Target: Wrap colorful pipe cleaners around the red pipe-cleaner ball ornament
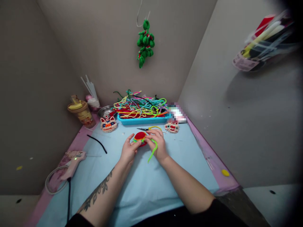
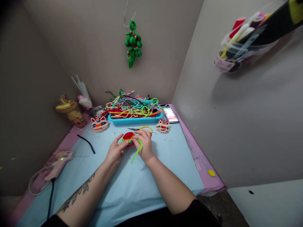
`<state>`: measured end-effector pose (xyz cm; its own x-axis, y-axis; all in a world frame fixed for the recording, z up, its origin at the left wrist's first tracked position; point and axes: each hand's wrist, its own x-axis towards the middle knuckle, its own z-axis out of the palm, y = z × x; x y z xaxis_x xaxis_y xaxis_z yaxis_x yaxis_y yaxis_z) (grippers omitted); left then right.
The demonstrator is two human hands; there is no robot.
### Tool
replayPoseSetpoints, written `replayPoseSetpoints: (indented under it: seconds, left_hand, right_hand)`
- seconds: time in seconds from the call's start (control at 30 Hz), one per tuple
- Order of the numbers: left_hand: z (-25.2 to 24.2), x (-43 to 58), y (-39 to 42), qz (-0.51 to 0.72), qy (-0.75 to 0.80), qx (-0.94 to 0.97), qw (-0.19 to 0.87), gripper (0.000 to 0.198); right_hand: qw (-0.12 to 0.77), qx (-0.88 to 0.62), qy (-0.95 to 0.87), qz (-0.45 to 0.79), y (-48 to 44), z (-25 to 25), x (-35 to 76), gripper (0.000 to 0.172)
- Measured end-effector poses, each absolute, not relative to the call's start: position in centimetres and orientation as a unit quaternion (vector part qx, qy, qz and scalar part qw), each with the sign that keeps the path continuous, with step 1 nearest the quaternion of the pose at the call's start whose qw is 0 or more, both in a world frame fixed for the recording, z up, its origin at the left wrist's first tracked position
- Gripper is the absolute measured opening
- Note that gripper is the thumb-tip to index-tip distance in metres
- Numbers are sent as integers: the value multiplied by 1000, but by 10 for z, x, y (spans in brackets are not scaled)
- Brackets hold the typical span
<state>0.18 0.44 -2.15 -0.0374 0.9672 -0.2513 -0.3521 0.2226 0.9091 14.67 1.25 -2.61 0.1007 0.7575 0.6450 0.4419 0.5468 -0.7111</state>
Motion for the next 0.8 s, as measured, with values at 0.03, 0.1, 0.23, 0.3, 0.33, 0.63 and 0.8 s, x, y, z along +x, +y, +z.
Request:
replayPoseSetpoints:
  seconds: [0.03, 0.1, 0.23, 0.3, 0.33, 0.63, 0.8]
  left_hand:
    - [-22, 2, 5, 537, 483, 314, 616, 93]
    - [-22, 3, 6, 542, 484, 300, 618, 94]
    - [-22, 2, 6, 548, 481, 301, 615, 96]
    - [-21, 1, 6, 557, 482, 305, 604, 97]
    - [-20, 0, 6, 560, 483, 307, 600, 98]
    - [-11, 3, 1, 555, 460, 311, 619, 102]
    - [-8, 1, 0, 564, 455, 291, 625, 98]
  right_hand:
    - [595, -470, -635, 147, 15, -27, 150, 6]
    - [608, -497, -590, 189, 20, -30, 154, 7]
    - [598, -511, -546, 288, 24, -34, 152, 11]
    - [583, -509, -551, 312, 22, -37, 147, 20]
    - [575, -509, -556, 319, 22, -38, 144, 25]
    - [579, -504, -498, 403, 22, -40, 134, 19]
    - [616, -489, -433, 441, 25, -43, 134, 23]
